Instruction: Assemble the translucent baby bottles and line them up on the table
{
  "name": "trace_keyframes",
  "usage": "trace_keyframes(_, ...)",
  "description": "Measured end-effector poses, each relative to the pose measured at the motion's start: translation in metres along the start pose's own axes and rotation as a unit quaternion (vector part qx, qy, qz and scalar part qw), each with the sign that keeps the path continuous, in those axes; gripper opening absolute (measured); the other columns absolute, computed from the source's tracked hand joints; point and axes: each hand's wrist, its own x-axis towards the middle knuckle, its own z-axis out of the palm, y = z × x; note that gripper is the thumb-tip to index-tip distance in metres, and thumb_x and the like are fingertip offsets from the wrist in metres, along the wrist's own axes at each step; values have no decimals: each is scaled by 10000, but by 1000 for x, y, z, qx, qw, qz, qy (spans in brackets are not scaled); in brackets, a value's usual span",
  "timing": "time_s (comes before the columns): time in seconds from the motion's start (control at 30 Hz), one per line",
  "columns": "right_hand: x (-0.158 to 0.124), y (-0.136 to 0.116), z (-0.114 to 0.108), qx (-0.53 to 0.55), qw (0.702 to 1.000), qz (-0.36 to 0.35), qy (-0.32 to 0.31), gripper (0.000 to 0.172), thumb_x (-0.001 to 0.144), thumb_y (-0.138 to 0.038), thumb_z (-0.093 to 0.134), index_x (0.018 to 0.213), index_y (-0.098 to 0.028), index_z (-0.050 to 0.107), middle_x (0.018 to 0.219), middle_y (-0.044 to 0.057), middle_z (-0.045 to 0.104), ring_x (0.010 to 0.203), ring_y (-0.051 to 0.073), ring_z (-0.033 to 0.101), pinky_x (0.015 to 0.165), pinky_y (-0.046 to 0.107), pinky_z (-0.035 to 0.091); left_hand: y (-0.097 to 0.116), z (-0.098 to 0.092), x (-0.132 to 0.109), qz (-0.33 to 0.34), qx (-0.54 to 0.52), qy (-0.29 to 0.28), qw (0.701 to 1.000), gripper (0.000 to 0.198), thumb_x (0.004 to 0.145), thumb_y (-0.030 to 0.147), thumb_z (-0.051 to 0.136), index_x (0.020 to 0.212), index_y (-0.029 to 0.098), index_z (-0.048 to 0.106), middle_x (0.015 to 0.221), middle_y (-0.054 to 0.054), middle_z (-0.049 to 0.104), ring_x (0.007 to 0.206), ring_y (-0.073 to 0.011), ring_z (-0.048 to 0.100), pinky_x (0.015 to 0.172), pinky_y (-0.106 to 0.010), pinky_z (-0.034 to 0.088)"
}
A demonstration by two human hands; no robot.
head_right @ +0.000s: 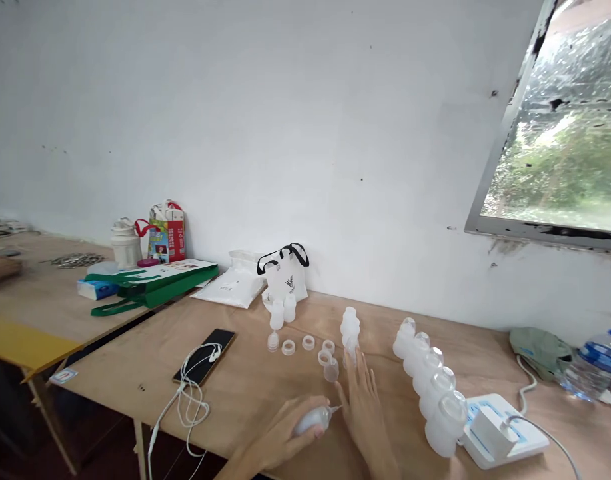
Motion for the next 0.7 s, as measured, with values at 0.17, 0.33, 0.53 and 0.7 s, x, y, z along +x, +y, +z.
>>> trace_keyframes(0.17, 25, 3, 9, -49, 998, -26, 1, 590, 1078, -421, 336, 1636, -234, 300, 1664, 144, 355, 1525, 355, 342, 1138, 571, 406, 9, -5, 1, 14, 27, -3, 1000, 461, 1093, 541, 386, 1521, 405, 490, 1358, -4, 674, 1217, -234, 644, 1088, -364, 475)
trace_keyframes(0.33, 49, 0, 11, -103, 994, -22, 18, 452, 1068, -342, 364, 1385, -170, 637, 1506, 188, 555, 1393, 377, 506, 1115, 560, 415, 12, -6, 2, 16, 30, 0, 999, 447, 1092, 521, 412, 1526, 430, 470, 1350, 8, 674, 1203, -234, 656, 1064, -364, 493)
trace_keyframes(0.53, 53, -5, 12, -102, 994, -28, 31, 416, 1072, -373, 381, 1268, -219, 713, 1549, 155, 513, 1446, 377, 441, 1174, 602, 330, 10, -4, 2, 15, 39, 8, 999, 466, 1090, 538, 403, 1533, 410, 469, 1386, 3, 660, 1230, -233, 639, 1089, -362, 483)
trace_keyframes(0.7, 48, -2, 17, -82, 996, -23, -20, 413, 1061, -372, 382, 1062, -202, 758, 1563, 151, 502, 1458, 358, 431, 1220, 626, 248, 12, -5, 3, 10, 29, 0, 1000, 458, 1085, 505, 431, 1525, 391, 493, 1347, -16, 677, 1206, -235, 656, 1068, -351, 492)
